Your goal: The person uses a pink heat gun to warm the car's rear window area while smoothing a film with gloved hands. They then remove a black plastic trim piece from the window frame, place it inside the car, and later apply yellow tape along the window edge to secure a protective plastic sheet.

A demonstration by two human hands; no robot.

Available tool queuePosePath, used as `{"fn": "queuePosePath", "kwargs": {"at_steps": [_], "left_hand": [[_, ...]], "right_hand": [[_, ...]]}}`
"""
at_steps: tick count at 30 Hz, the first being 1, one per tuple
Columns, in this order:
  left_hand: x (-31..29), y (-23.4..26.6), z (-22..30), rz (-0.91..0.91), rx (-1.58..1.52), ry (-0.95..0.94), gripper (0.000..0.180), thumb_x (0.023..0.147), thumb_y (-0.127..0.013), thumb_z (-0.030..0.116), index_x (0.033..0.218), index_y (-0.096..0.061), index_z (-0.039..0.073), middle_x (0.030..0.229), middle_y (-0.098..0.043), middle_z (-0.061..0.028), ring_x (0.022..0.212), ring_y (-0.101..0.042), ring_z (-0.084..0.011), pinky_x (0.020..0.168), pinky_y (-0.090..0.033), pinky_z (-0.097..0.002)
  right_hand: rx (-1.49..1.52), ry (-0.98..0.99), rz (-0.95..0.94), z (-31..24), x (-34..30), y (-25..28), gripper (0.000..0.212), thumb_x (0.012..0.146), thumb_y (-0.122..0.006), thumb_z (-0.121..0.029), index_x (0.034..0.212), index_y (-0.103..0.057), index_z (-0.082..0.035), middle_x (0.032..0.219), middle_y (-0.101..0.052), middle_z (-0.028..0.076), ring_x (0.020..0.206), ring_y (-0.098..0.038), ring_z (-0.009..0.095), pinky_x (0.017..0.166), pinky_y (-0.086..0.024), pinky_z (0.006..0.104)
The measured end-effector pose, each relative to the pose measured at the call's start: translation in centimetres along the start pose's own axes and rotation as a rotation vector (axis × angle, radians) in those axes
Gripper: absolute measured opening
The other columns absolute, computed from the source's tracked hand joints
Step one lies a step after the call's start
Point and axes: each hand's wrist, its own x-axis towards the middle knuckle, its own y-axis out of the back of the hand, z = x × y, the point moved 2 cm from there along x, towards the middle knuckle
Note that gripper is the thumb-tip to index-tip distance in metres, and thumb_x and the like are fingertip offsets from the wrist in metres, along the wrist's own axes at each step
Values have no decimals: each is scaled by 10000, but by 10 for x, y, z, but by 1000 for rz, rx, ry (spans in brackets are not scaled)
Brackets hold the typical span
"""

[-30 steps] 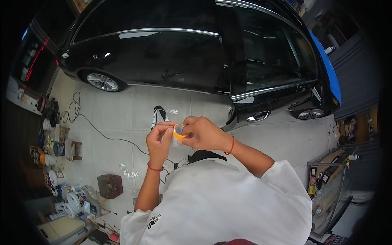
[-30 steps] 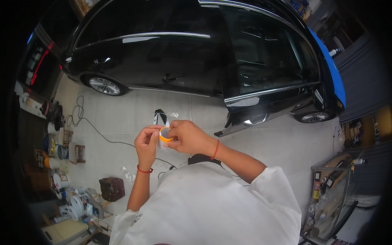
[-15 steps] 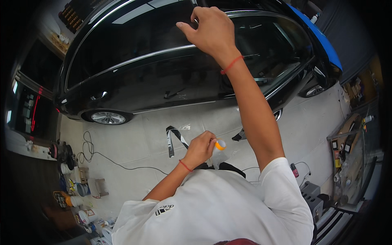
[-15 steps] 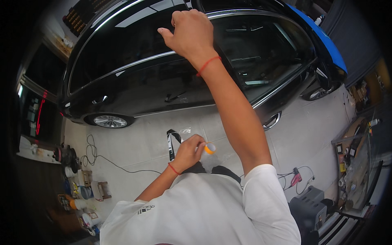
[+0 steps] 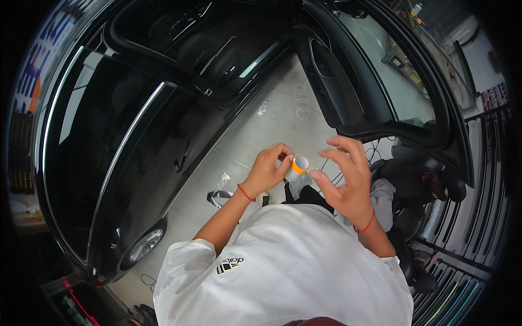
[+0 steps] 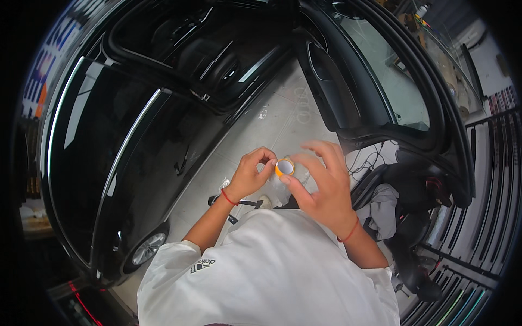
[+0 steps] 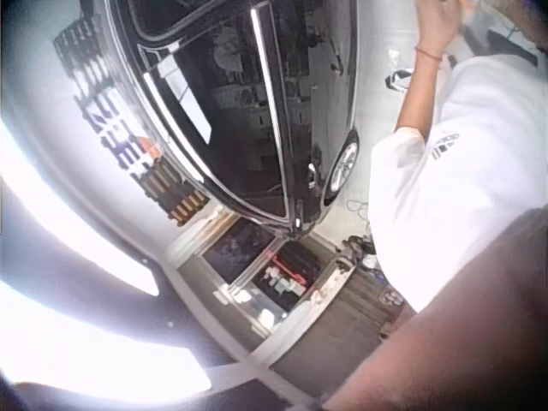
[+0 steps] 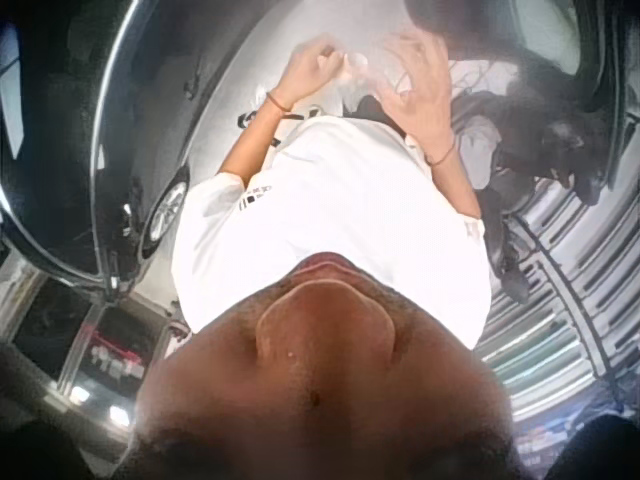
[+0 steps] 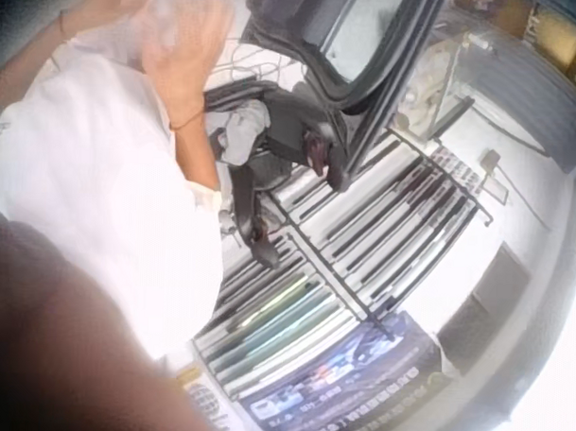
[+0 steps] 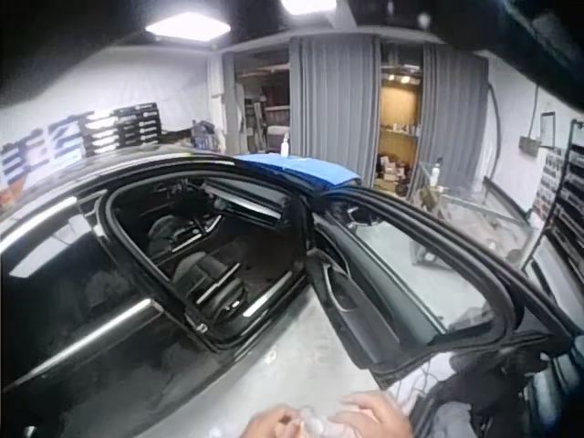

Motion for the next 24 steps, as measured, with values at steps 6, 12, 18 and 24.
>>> {"fn": "queuePosePath", "kwargs": {"at_steps": [6, 12, 18, 24], "left_hand": [[97, -8, 11, -107, -29, -85, 51, 1003, -660, 34, 1015, -654, -15, 916, -717, -106, 827, -702, -210, 783, -573, -342], [193, -16, -3, 7, 80, -141, 72, 1025, -649, 52, 1028, -639, -20, 920, -714, -117, 839, -706, -203, 783, -569, -325], [279, -10, 2, 76, -460, 91, 110, 1044, -688, 95, 1029, -664, -11, 1043, -736, -81, 981, -700, -126, 937, -569, -276], [346, -6, -28, -8, -465, 190, 99, 1023, -707, 71, 1021, -660, -16, 966, -744, -94, 885, -724, -131, 854, -598, -276]], "right_hand": [[311, -281, -278, 114, 1, -44, 270, 902, -830, -191, 1076, -725, -13, 989, -663, 120, 844, -646, 286, 757, -520, 379], [180, -174, -288, 216, 82, -31, 279, 900, -837, -266, 944, -788, 6, 904, -684, 130, 740, -648, 256, 694, -505, 354], [47, -125, -248, 261, 165, -12, 349, 896, -854, -320, 955, -811, 21, 919, -679, 108, 666, -627, 199, 630, -505, 310], [41, -296, -287, 299, 187, -8, 461, 877, -874, -388, 1078, -799, 21, 916, -603, 73, 693, -593, 178, 618, -480, 300]]}}
